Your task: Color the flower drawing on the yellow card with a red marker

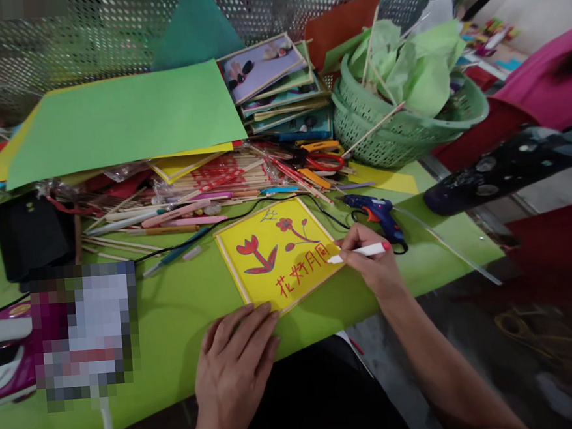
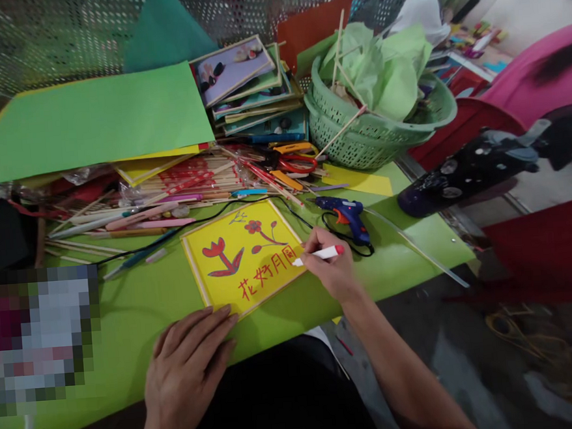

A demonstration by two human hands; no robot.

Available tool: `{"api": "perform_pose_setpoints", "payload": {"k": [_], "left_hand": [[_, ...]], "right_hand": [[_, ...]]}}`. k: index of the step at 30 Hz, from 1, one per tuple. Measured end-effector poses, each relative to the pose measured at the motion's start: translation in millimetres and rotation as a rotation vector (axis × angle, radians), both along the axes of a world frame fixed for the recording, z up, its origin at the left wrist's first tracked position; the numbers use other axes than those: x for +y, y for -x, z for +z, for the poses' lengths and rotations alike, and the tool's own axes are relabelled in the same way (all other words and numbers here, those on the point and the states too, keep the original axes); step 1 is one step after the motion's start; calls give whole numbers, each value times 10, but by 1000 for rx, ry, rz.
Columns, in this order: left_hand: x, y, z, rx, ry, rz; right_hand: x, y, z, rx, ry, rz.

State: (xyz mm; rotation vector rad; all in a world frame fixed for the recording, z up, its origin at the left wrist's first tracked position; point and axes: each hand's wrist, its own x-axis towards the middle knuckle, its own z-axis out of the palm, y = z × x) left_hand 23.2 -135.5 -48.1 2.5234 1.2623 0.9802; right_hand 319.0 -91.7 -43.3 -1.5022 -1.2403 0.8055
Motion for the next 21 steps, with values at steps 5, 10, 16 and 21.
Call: {"api": "perform_pose_setpoints", "payload": {"k": [5,10,16,21], "left_hand": [[5,9,0,10,1,-14],[14,12,4,25,-12,-21],[9,3,13,20,-8,-20],[3,-1,-4,5,-2,-2]], "right_hand": [[8,3,4,-21,-33,-17],[16,-7,-6,-63,-70,-90],[19,-15,-22,-7,-52,-117],[18,-19,-18,8,-71,-78]]}}
